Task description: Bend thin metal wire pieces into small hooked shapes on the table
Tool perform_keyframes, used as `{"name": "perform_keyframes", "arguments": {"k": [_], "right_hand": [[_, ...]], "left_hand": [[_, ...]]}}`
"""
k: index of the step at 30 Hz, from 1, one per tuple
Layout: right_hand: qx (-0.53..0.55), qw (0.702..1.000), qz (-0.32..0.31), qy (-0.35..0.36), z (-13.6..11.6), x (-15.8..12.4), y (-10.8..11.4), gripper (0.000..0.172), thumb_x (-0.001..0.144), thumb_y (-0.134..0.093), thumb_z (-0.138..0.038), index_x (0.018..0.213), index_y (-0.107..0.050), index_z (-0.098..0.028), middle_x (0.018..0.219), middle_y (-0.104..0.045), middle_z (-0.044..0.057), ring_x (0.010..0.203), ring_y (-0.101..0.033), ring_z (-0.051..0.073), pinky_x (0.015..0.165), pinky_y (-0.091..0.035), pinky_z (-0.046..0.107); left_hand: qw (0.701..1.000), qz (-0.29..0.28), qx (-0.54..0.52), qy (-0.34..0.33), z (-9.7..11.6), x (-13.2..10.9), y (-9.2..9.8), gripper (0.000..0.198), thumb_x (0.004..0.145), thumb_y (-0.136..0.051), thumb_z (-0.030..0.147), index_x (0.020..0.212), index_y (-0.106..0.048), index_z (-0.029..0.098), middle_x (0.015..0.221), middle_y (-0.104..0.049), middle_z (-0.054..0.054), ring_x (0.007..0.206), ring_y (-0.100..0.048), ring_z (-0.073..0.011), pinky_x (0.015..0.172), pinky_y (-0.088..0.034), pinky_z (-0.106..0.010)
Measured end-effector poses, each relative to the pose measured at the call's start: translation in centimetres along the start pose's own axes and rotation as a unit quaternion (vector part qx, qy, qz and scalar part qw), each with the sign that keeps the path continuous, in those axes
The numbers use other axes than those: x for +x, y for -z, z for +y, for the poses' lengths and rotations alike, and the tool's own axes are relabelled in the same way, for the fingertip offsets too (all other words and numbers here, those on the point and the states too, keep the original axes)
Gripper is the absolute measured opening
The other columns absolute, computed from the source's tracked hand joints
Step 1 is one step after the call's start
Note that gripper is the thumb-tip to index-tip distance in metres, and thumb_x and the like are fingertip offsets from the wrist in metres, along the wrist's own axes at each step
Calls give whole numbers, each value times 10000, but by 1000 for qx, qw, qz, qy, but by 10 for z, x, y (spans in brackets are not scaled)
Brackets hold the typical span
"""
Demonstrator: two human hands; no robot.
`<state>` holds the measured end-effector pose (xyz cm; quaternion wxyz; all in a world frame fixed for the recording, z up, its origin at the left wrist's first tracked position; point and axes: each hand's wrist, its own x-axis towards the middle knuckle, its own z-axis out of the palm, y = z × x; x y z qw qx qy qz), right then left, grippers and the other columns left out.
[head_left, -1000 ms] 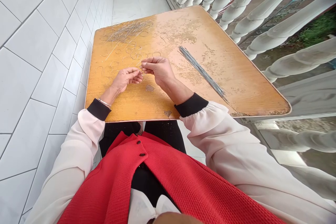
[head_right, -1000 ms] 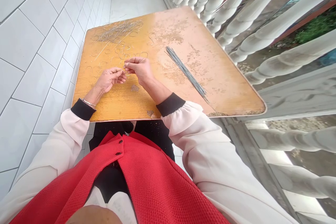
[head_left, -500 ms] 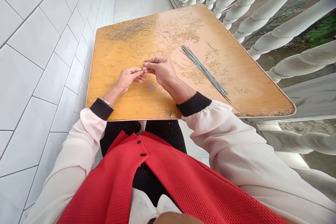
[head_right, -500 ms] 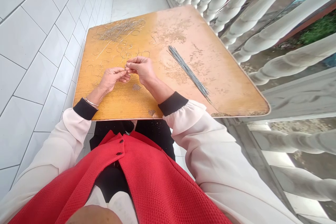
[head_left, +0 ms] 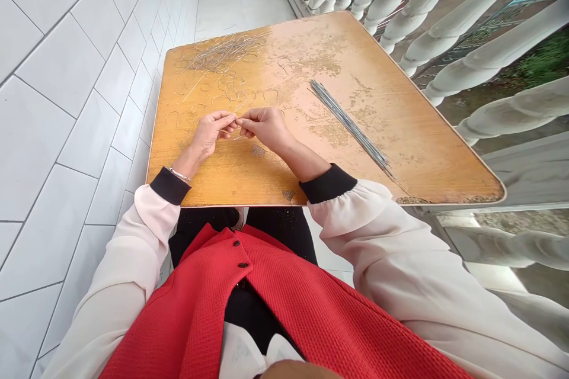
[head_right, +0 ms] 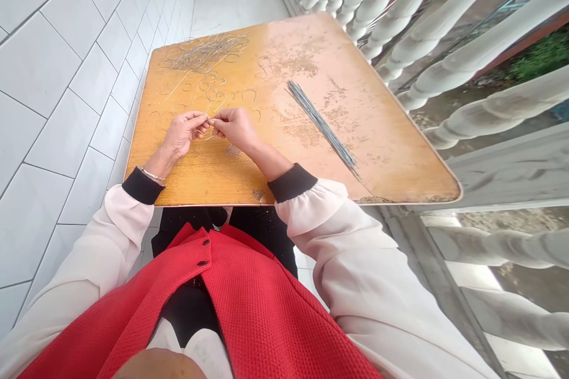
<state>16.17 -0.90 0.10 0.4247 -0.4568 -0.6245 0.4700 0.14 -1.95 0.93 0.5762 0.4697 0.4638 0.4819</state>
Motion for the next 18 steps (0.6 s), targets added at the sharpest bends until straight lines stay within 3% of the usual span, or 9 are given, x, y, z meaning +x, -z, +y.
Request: {"name": "perform_keyframes", "arguments": {"k": [9,18], "right_hand": [[-172,981,-16,91,-2,-5,5,182,876,-679,-204,717,-769,-194,560,-644,-21,540,-519,113,601,-388,257],[-188,977,-35,96,-5,-10,2,197,876,-671,-199,699,-758,-214,552,-640,-28,513,-507,119,608,-389,268]], "left_hand": [[999,16,42,-3,9,-1,0,174,905,-687,120,744,-628,150,671,-624,41,581,-542,-23,527,-373,-142],[997,19,63,-28,12,-1,1,191,893,-643,46,736,-637,154,555,-550,66,497,-494,-26,494,-355,-161]]}}
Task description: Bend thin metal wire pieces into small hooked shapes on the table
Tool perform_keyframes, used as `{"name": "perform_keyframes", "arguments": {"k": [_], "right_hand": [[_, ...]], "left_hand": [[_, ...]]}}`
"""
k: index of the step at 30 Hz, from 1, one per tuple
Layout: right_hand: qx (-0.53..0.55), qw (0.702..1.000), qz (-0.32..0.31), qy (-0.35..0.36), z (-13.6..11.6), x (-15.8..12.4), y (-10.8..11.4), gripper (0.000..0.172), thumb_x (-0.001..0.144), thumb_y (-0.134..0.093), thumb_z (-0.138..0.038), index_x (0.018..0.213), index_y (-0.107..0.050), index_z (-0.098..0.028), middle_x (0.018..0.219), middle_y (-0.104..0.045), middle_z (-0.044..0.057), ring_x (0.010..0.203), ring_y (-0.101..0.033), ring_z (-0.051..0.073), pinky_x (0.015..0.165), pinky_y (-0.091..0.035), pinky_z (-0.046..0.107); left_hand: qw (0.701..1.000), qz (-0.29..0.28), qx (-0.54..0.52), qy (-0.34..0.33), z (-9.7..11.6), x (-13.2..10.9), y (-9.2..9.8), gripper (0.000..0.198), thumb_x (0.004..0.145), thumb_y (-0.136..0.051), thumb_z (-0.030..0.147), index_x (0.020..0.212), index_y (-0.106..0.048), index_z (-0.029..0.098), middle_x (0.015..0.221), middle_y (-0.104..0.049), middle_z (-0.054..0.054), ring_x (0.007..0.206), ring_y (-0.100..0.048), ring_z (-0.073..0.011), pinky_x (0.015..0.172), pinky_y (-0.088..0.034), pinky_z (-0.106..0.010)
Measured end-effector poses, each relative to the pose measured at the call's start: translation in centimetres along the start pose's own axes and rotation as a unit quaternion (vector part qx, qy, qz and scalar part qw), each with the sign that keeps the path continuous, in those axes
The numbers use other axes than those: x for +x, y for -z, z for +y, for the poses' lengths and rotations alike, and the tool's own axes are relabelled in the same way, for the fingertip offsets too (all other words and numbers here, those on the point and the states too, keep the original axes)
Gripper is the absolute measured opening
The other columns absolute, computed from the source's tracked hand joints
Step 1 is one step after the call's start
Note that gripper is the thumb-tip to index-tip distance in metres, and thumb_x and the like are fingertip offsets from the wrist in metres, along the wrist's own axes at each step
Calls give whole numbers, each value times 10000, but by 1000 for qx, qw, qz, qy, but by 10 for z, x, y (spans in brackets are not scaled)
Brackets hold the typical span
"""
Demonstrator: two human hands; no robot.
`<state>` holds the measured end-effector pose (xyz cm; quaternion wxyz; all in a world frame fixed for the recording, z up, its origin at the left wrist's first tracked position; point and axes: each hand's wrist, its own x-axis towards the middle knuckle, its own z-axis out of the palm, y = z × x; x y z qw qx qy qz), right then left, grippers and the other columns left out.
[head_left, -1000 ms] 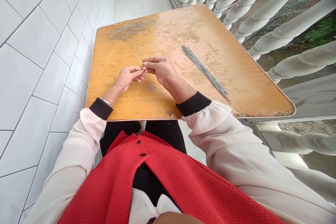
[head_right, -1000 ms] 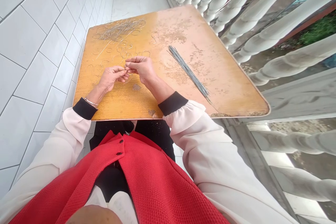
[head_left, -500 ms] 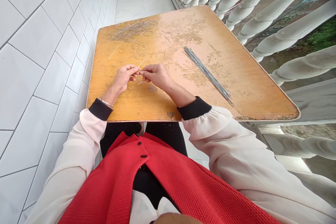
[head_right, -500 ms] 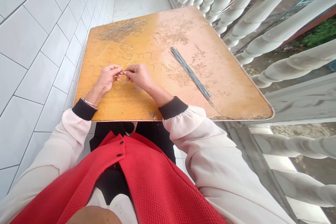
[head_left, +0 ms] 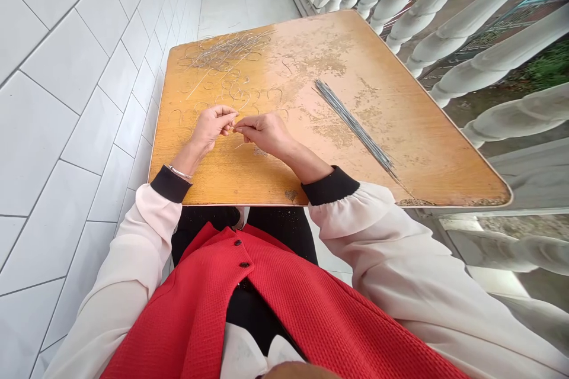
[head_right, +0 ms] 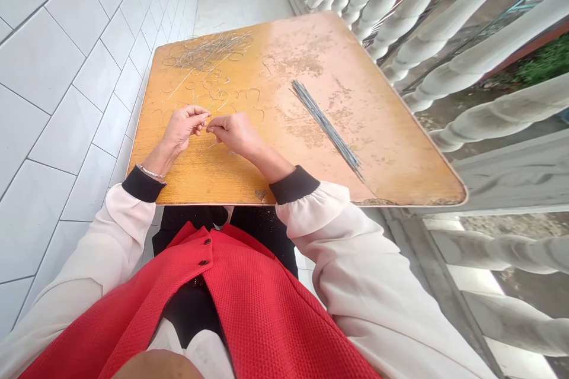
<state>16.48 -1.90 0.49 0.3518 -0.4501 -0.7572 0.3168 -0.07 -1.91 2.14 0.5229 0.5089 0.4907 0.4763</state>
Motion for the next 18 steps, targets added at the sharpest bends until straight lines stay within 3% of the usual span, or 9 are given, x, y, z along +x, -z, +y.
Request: {"name": "perform_keyframes", "arguments": {"k": [4,8,18], "right_hand": [[0,1000,8,-4,-1,-1,-1,241,871,-680,-230,633,-716,-221,541,-626,-28,478,-480,114,600,-390,276],[-16,1000,1,-5,0,-1,-3,231,869,-670,-223,646,-732,-219,526,-614,-29,486,-492,123,607,-385,279],[-145,988,38,46,2,-3,-14,206,954,-595,-303,832,-744,-228,751,-716,57,727,-632,213,708,-391,321]], "left_hand": [[1000,6,-1,11,0,0,0,220,883,-627,14,711,-618,150,574,-574,60,498,-492,-19,507,-373,-152],[1000,5,-14,25,0,2,0,249,935,-633,94,697,-595,155,610,-596,50,520,-507,-20,509,-389,-144],[999,32,-6,12,1,0,-5,248,914,-666,53,702,-588,155,590,-552,71,504,-476,-5,496,-338,-140]]}}
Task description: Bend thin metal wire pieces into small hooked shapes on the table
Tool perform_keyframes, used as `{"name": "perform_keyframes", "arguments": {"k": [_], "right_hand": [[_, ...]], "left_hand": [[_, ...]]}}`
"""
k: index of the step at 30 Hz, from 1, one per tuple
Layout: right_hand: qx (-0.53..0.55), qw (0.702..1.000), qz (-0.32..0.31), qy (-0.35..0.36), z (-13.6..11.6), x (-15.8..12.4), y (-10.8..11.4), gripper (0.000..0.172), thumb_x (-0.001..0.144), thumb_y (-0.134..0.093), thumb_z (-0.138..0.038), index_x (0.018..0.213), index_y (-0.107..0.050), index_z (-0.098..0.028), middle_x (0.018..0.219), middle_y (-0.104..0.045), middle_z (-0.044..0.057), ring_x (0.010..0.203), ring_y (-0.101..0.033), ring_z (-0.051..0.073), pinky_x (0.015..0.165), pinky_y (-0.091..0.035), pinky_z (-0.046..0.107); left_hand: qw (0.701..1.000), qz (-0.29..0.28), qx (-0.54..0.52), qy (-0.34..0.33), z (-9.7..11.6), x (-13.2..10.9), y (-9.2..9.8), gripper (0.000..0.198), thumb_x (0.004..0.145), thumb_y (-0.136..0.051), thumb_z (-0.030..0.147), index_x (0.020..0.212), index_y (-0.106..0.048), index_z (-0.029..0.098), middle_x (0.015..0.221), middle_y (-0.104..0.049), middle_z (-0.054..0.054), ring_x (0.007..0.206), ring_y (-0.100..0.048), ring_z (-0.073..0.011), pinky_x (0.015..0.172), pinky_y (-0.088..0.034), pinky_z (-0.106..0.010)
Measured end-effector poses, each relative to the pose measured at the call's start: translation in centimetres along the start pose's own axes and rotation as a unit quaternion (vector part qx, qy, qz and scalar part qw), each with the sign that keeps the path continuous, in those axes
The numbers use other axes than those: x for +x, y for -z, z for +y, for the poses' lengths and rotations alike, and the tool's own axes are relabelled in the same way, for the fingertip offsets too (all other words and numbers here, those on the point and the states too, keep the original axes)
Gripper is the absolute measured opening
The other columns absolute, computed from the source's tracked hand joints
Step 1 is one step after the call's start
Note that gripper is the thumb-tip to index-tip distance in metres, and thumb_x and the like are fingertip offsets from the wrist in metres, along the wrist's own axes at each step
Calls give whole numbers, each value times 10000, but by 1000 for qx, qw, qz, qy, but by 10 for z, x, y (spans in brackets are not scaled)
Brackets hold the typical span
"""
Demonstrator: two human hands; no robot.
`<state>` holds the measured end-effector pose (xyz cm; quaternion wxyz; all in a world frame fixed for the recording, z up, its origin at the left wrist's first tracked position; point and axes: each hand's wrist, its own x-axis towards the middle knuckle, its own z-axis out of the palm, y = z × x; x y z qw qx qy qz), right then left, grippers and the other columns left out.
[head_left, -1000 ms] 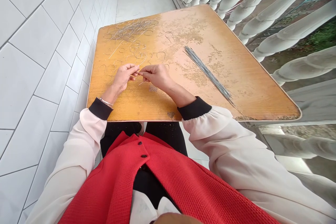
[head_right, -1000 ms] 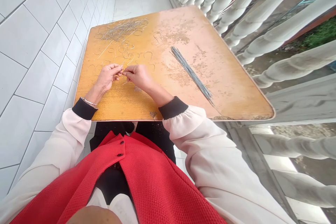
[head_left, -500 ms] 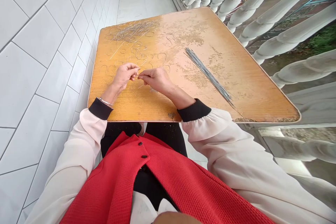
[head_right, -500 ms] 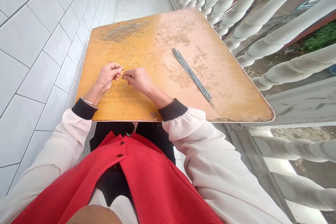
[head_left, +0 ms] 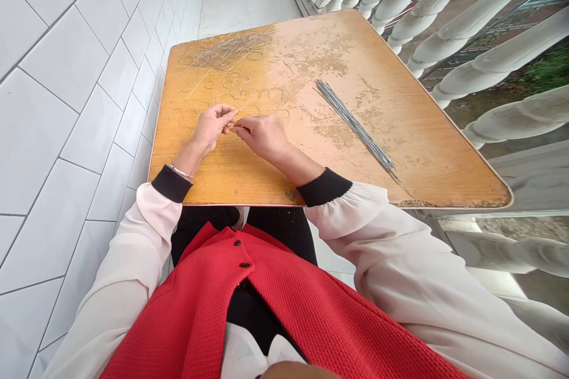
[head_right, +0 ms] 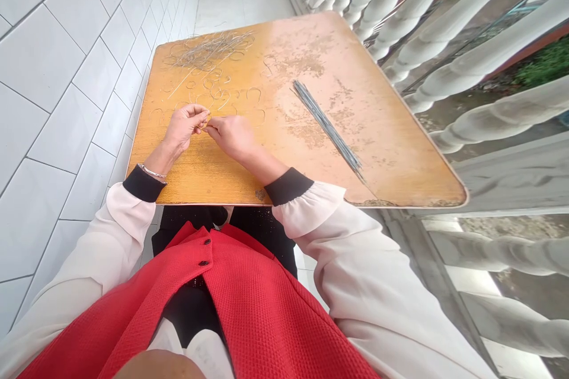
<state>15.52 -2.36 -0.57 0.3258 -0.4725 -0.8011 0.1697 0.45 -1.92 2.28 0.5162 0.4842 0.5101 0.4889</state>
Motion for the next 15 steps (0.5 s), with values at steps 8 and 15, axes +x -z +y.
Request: {"name": "perform_keyframes", "arguments": {"k": [8,15], "right_hand": [[-29,998,48,-34,0,-4,-14,229,1000,-543,-345,825,-624,-220,681,-667,83,813,-670,257,707,-404,322],[-5,997,47,-58,-5,-5,-12,213,972,-573,-304,774,-548,-230,685,-654,83,815,-674,270,725,-401,343]], "left_hand": [[1000,18,12,-6,3,1,0,264,891,-658,14,686,-572,156,566,-523,76,498,-468,-15,531,-380,-166],[1000,9,15,-6,4,-1,5,268,875,-638,-14,674,-575,151,555,-537,68,506,-487,-17,517,-374,-153]]}}
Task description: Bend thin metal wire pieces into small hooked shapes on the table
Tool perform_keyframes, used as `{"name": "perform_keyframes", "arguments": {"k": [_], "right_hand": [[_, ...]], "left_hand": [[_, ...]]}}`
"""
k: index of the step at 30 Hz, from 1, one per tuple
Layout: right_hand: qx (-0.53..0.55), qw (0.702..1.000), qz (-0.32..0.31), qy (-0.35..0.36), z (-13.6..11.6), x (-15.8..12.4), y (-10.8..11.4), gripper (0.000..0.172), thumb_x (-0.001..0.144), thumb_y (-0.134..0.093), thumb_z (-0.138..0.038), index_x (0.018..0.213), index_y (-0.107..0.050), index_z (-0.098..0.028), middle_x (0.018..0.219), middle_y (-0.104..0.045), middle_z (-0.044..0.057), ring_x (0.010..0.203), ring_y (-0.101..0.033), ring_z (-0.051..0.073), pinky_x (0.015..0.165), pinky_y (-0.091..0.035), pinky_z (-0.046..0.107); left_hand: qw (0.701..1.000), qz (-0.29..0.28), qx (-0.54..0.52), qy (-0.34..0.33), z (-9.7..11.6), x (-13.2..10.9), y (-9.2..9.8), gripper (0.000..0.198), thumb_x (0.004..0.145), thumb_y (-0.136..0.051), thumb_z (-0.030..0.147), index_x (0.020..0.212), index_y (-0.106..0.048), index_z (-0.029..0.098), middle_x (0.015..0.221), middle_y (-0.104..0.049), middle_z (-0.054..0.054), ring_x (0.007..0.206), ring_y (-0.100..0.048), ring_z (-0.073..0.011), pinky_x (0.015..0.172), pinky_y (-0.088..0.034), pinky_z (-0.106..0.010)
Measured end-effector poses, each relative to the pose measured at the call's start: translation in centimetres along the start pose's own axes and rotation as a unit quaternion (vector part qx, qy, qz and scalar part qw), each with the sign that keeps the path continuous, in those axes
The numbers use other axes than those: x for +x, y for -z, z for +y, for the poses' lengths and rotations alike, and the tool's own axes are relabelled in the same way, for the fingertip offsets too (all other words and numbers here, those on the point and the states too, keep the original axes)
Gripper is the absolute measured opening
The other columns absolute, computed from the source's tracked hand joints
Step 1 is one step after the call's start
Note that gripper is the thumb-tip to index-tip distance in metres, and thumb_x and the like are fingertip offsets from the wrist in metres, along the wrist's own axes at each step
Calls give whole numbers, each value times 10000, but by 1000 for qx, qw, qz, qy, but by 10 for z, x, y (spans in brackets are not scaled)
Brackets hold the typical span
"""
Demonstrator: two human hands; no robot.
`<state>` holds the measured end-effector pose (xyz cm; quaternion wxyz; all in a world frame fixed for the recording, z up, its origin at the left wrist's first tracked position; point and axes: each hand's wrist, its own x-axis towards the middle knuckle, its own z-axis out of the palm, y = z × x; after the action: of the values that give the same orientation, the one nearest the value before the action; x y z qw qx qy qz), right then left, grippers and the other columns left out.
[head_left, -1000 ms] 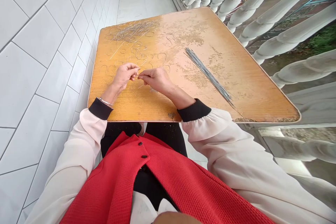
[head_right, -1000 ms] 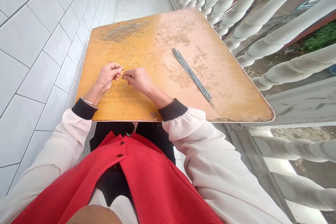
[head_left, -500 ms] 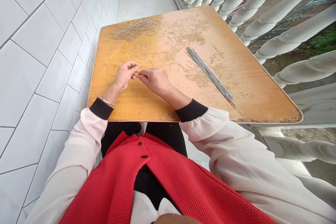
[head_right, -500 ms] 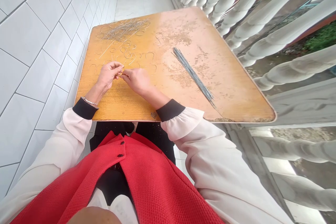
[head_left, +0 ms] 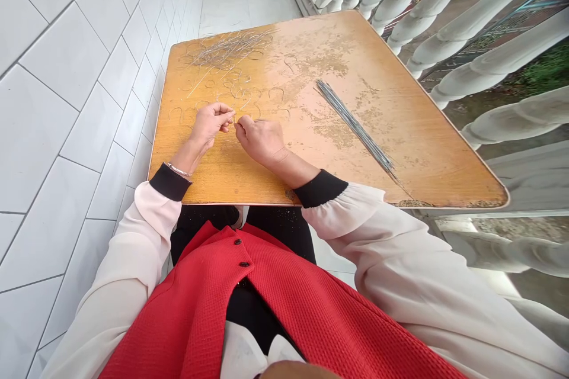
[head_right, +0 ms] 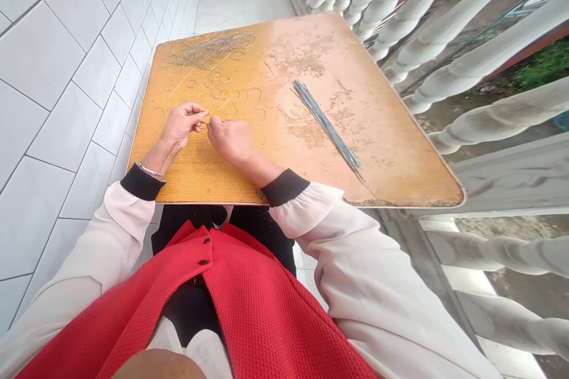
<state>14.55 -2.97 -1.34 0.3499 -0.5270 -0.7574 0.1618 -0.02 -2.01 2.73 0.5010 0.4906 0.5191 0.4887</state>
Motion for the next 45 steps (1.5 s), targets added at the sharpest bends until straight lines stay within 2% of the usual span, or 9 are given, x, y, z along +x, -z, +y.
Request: {"name": "perform_keyframes", "arguments": {"k": [9,13,19,24,27,33,36,41,45], "right_hand": [[-39,999,17,-12,10,7,6,224,992,-557,-313,795,-595,-214,683,-649,85,812,-669,271,733,-396,344],[-126,992,-3,-23,6,7,6,265,1028,-473,-306,899,-663,-175,738,-689,102,759,-647,245,683,-362,326],[-144,990,-9,-12,5,8,6,321,1030,-413,-287,943,-696,-163,754,-697,107,711,-616,226,652,-354,318],[-48,998,9,-36,2,6,3,278,1034,-448,-276,924,-686,-183,692,-666,68,728,-646,227,719,-431,330],[57,996,-26,-56,1,7,6,190,1006,-552,-286,926,-691,-184,645,-654,30,681,-648,199,714,-468,316],[331,935,-17,-124,11,17,19,278,935,-693,-457,947,-724,-181,797,-718,37,661,-624,121,592,-480,227],[363,923,-16,-129,13,20,21,280,887,-751,-470,890,-751,-190,766,-704,24,678,-607,117,555,-445,208],[381,915,8,-133,12,22,18,149,838,-803,-284,758,-733,-179,691,-667,-3,626,-565,89,544,-412,205],[397,902,54,-162,10,24,19,193,871,-779,-264,725,-686,-179,678,-656,-8,604,-587,82,542,-443,189]], "left_hand": [[998,-15,-18,50,-1,2,2,244,920,-642,37,707,-592,145,603,-575,55,515,-495,-18,526,-406,-150],[997,-36,-24,71,-1,1,0,262,1003,-584,144,742,-605,137,671,-626,29,523,-524,-16,505,-389,-145],[998,-42,-27,47,-4,1,-4,281,1005,-579,133,724,-592,134,664,-615,36,539,-530,-14,541,-391,-139],[998,-47,-31,22,-7,4,-5,299,1002,-553,86,709,-589,132,630,-606,47,541,-530,-14,564,-403,-140],[998,-58,-24,15,-8,8,-1,299,1008,-550,90,714,-592,130,623,-610,48,539,-535,-13,572,-408,-138],[996,-87,24,-2,-12,14,4,274,996,-618,154,723,-612,133,618,-622,44,528,-547,-18,560,-413,-139],[991,-123,52,-13,-13,13,1,269,973,-667,187,715,-621,130,609,-618,40,530,-551,-23,556,-415,-144],[986,-152,64,-17,-11,8,-2,290,948,-721,259,711,-631,117,632,-634,26,537,-562,-22,558,-417,-147],[984,-171,45,32,-8,3,2,343,1008,-625,409,832,-678,120,694,-702,-14,576,-632,-52,562,-447,-162]]}}
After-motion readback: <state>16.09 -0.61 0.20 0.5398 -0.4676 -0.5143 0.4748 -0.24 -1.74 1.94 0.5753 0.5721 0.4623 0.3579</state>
